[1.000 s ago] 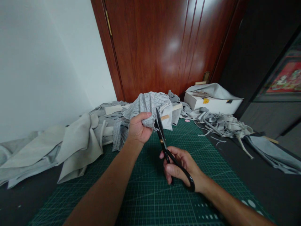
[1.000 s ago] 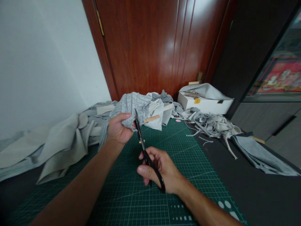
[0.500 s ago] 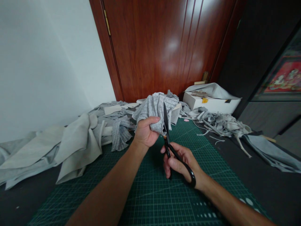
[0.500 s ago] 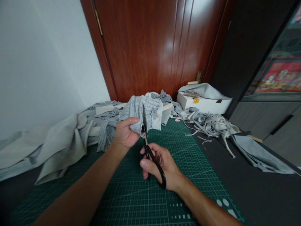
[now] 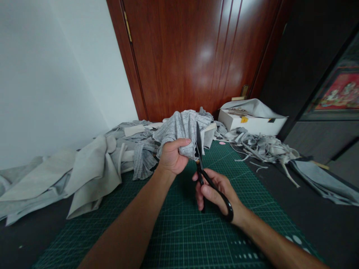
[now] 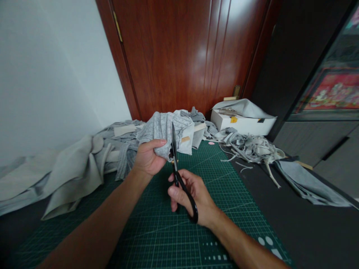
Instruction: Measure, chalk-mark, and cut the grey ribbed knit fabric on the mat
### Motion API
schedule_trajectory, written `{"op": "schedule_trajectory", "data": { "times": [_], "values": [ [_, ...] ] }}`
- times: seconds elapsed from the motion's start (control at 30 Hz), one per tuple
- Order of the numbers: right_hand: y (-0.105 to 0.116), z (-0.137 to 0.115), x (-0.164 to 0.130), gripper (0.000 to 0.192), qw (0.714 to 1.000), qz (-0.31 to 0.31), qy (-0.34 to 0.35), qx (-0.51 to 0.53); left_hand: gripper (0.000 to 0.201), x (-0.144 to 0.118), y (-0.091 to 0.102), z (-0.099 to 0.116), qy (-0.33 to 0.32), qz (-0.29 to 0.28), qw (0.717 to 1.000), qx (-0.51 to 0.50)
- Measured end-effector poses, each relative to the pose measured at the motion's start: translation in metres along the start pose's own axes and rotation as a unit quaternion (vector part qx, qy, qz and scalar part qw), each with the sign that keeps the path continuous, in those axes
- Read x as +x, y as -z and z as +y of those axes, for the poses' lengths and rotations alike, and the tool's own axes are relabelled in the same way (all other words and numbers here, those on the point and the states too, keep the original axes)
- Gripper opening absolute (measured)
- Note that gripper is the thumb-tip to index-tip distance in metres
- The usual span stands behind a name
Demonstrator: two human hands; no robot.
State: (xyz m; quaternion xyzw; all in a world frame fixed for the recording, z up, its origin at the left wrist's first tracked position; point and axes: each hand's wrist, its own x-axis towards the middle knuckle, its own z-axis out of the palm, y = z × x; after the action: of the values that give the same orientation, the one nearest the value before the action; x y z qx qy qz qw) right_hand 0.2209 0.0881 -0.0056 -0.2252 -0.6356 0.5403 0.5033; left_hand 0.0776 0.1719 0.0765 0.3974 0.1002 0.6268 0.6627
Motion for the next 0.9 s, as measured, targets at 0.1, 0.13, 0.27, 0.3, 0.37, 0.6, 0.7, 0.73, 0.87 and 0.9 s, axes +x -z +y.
{"op": "schedule_trajectory", "data": {
  "times": [0.1, 0.13, 0.27, 0.3, 0.37, 0.6, 0.7, 0.73, 0.87, 0.9],
  "values": [
    [0.0, -0.001, 0.001, 0.042, 1.0, 0.016, 0.008, 0.0, 0.067, 0.0, 0.001, -0.003, 0.003, -0.004, 1.0, -0.002],
    [0.0, -0.002, 0.001, 0.042, 1.0, 0.021, 0.008, -0.003, 0.067, -0.001, 0.001, -0.004, 0.003, -0.005, 1.0, -0.003],
    [0.0, -0.005, 0.002, 0.044, 1.0, 0.029, 0.004, -0.009, 0.065, -0.002, 0.001, -0.008, 0.012, -0.012, 1.0, 0.002],
    [0.0, -0.006, 0.002, 0.045, 0.999, 0.031, 0.003, -0.01, 0.065, -0.002, 0.001, -0.008, 0.014, -0.012, 1.0, 0.005],
    [0.0, -0.007, 0.003, 0.046, 0.999, 0.037, 0.004, -0.014, 0.063, -0.002, 0.002, -0.01, 0.022, -0.012, 1.0, 0.011],
    [0.0, -0.012, 0.002, 0.049, 0.997, 0.069, -0.009, -0.031, 0.059, -0.003, 0.002, -0.012, 0.031, -0.024, 0.999, 0.011],
    [-0.002, -0.014, 0.002, 0.047, 0.995, 0.085, -0.016, -0.043, 0.062, -0.003, 0.0, -0.01, 0.023, -0.019, 1.0, 0.008],
    [-0.002, -0.014, 0.002, 0.046, 0.995, 0.089, -0.017, -0.046, 0.063, -0.004, -0.001, -0.01, 0.023, -0.019, 1.0, 0.006],
    [-0.004, -0.015, 0.002, 0.044, 0.993, 0.101, -0.016, -0.054, 0.064, -0.004, -0.003, -0.008, 0.017, -0.015, 1.0, 0.005],
    [-0.004, -0.015, 0.002, 0.044, 0.993, 0.103, -0.018, -0.054, 0.064, -0.004, -0.003, -0.008, 0.014, -0.011, 1.0, 0.007]
  ]
}}
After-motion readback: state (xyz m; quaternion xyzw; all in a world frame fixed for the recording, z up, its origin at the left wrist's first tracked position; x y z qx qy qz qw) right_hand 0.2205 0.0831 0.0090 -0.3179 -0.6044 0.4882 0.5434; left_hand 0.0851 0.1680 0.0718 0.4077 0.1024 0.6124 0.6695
